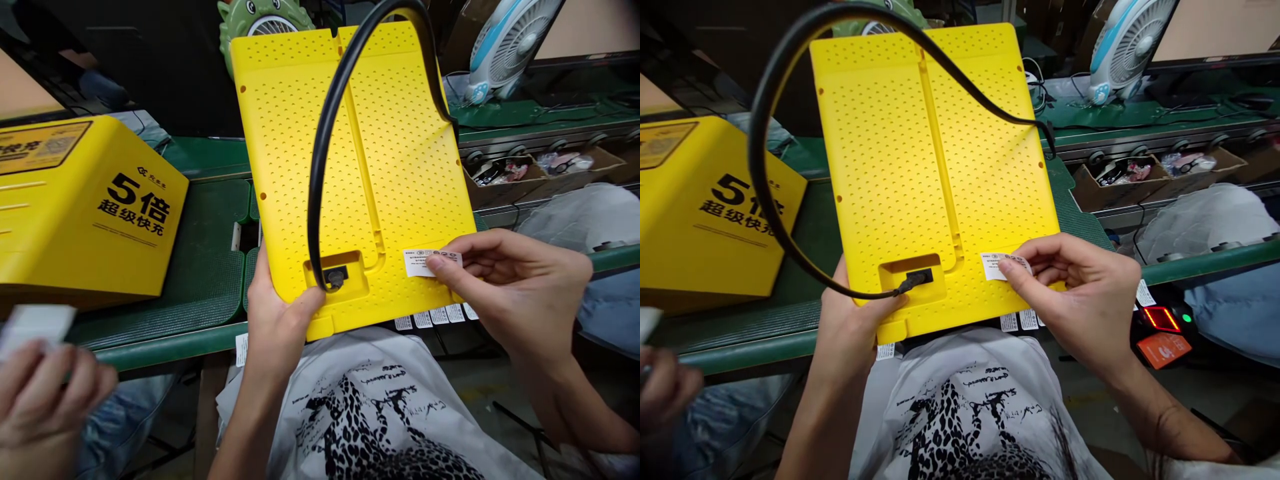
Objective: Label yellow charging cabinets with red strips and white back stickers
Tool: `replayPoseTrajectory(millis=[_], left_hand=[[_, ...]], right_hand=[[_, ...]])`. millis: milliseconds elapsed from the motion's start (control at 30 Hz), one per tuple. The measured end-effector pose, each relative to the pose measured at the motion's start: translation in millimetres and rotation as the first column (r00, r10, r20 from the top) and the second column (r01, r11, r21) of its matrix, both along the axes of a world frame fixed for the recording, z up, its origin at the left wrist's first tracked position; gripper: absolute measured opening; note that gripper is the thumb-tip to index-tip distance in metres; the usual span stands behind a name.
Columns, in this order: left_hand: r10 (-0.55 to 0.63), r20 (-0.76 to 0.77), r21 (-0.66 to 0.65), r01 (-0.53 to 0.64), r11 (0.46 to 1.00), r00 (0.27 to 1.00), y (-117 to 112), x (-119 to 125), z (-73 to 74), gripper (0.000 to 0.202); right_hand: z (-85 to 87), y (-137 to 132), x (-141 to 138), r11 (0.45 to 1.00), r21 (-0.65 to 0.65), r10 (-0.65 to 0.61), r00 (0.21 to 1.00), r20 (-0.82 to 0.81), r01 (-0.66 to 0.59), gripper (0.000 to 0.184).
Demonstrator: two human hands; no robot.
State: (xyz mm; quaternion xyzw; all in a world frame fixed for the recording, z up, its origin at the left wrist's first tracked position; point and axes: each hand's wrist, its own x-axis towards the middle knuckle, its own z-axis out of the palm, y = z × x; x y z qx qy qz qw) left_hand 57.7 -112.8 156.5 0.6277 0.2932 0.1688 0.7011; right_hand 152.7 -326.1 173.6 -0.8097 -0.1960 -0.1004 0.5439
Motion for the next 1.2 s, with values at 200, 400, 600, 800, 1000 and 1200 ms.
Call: replayPoseTrajectory(millis=[200, 400, 600, 800, 1000, 1200], left_hand=[[-0.003, 0.006, -0.028, 0.004, 1.0, 1.0, -0.3, 0.1, 1.8, 0.089], [0.011, 0.018, -0.016, -0.011, 1.0, 1.0, 0.2, -0.2, -0.6, 0.086], [0.006, 0.01, -0.004, -0.006, 1.0, 1.0, 2.4, -0.2, -3.8, 0.088], [-0.009, 0.02, -0.013, 0.009, 1.0, 1.0, 1.4, -1.0, -2.5, 0.085], [-0.009, 0.006, -0.003, 0.009, 1.0, 1.0, 1.1, -0.9, -1.7, 0.086], [0.006, 0.008, -0.001, -0.006, 1.0, 1.0, -0.4, 0.1, -1.4, 0.086]], right_hand=[[-0.2, 1.7, 0.6, 1.0, 0.006, 0.006, 1.0, -0.012, -0.006, 0.013], [-0.9, 2.4, -0.4, 1.0, 0.002, 0.001, 1.0, -0.005, -0.001, 0.013], [-0.4, 3.5, -0.4, 1.0, -0.005, -0.007, 1.0, 0.017, 0.007, 0.013], [-0.8, 4.4, 0.2, 1.0, -0.002, -0.008, 1.0, 0.019, 0.008, 0.014], [-0.7, 5.1, 0.5, 1.0, -0.003, -0.023, 0.999, 0.022, 0.023, 0.014], [2.5, 7.2, 1.6, 1.0, -0.009, -0.015, 0.999, 0.035, 0.015, 0.013]])
